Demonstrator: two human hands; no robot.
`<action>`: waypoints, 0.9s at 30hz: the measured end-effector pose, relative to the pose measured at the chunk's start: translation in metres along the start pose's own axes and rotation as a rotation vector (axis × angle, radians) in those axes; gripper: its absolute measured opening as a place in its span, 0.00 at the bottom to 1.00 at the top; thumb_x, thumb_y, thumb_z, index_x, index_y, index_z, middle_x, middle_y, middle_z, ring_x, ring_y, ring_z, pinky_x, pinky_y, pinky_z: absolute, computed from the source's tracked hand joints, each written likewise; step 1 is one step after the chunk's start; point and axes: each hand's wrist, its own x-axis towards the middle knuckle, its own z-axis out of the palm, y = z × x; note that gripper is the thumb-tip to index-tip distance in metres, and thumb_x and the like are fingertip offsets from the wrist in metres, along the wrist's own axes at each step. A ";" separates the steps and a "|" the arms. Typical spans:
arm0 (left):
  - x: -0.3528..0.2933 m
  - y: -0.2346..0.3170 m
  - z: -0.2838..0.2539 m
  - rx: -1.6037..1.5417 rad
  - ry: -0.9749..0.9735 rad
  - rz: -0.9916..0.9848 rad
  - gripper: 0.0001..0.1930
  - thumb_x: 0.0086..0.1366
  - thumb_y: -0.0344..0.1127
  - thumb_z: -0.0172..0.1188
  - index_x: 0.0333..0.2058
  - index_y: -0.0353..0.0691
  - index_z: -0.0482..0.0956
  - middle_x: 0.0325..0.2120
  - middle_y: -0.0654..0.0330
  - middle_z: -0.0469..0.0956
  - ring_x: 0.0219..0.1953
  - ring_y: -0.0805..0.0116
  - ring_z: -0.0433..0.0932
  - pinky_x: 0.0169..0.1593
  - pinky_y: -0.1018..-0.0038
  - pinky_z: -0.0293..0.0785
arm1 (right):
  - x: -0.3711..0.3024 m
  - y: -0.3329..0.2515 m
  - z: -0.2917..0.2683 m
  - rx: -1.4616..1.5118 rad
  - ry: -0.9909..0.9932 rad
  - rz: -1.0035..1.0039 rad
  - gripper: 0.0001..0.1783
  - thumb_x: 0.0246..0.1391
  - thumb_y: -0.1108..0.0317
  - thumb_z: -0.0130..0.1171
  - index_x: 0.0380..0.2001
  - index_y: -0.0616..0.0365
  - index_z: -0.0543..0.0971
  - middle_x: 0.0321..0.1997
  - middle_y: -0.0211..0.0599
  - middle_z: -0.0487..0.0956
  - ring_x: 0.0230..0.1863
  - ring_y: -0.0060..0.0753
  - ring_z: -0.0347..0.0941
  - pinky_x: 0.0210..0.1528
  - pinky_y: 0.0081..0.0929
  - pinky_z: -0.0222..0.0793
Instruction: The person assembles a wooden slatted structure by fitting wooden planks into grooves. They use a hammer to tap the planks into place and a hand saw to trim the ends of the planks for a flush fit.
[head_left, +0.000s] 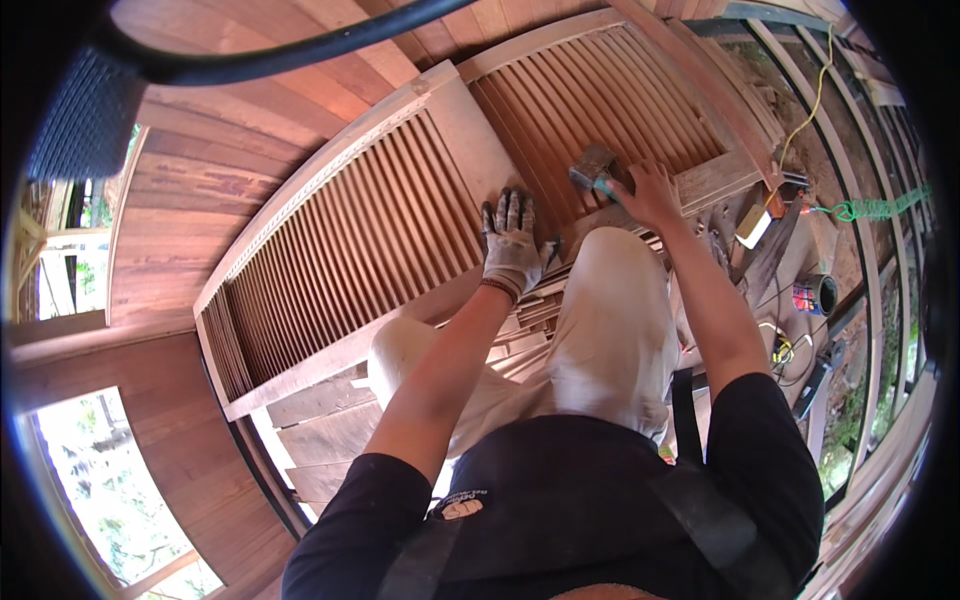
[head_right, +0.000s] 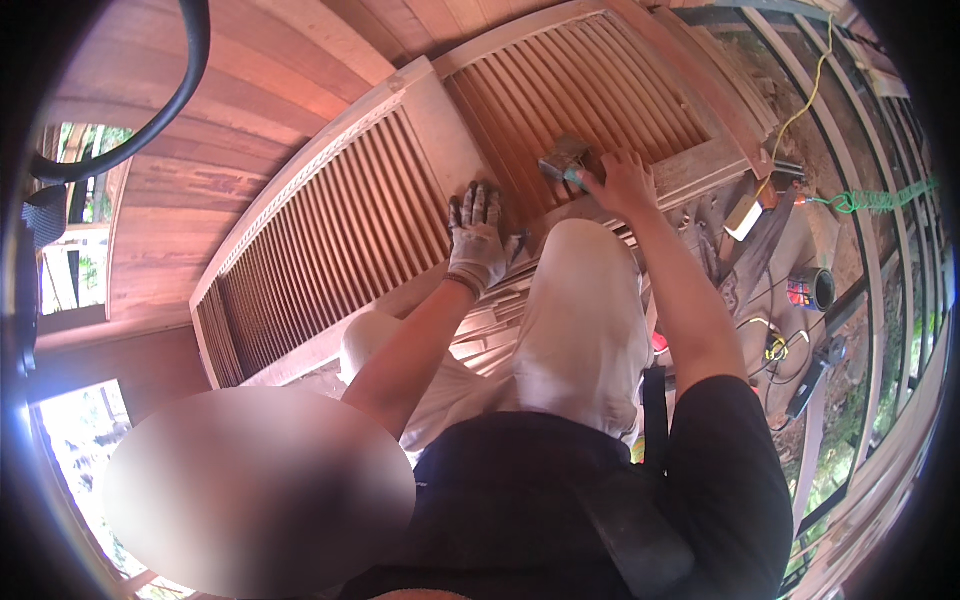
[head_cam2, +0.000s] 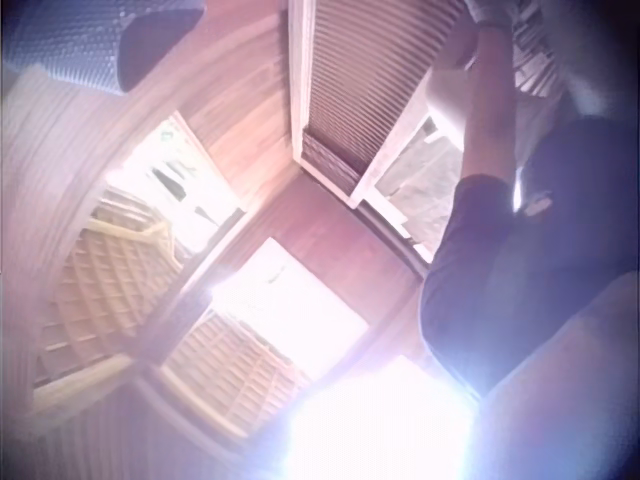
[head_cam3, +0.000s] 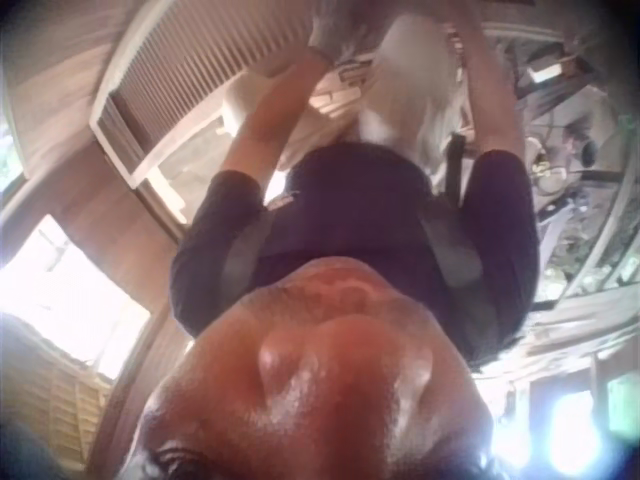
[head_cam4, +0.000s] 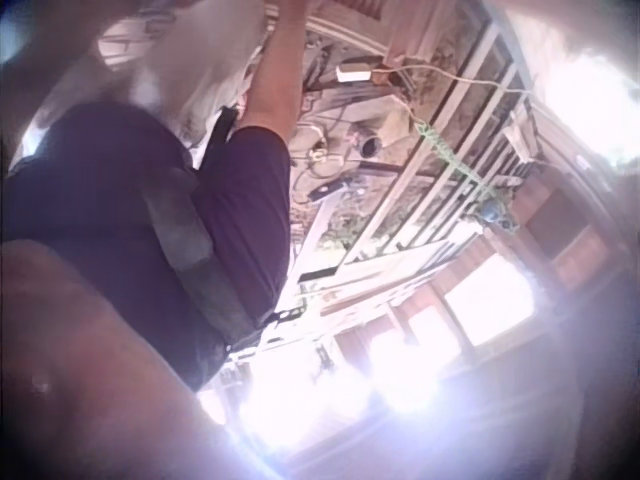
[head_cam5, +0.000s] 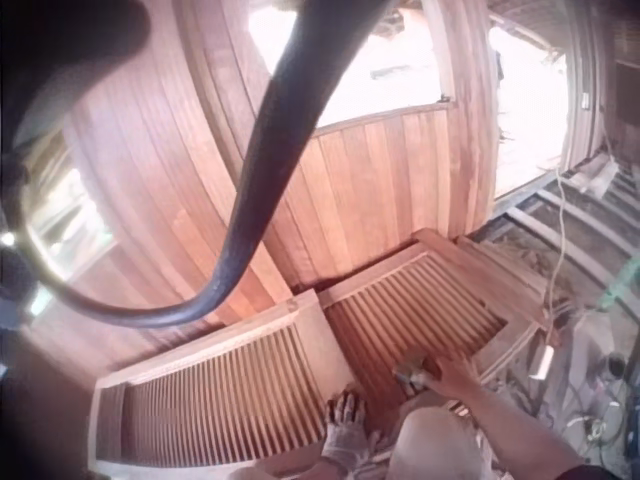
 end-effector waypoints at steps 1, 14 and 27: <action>0.014 0.000 -0.003 0.030 -0.048 -0.028 0.46 0.69 0.61 0.48 0.74 0.32 0.49 0.76 0.43 0.44 0.78 0.48 0.38 0.77 0.49 0.25 | -0.001 0.004 0.000 -0.003 -0.010 -0.014 0.37 0.56 0.38 0.62 0.57 0.55 0.76 0.67 0.49 0.67 0.72 0.55 0.58 0.70 0.55 0.56; 0.051 -0.010 -0.010 -0.057 -0.233 -0.050 0.45 0.67 0.54 0.52 0.73 0.30 0.49 0.76 0.40 0.36 0.78 0.39 0.31 0.76 0.43 0.20 | 0.005 -0.010 -0.007 -0.057 -0.087 -0.007 0.35 0.46 0.45 0.72 0.52 0.52 0.76 0.63 0.49 0.69 0.68 0.55 0.61 0.71 0.55 0.55; 0.052 -0.011 0.003 -0.037 -0.213 -0.021 0.45 0.65 0.58 0.51 0.72 0.33 0.55 0.75 0.38 0.41 0.77 0.37 0.34 0.75 0.42 0.21 | 0.008 -0.006 -0.001 -0.082 -0.204 0.071 0.37 0.45 0.44 0.72 0.57 0.44 0.74 0.69 0.42 0.65 0.73 0.52 0.56 0.71 0.56 0.56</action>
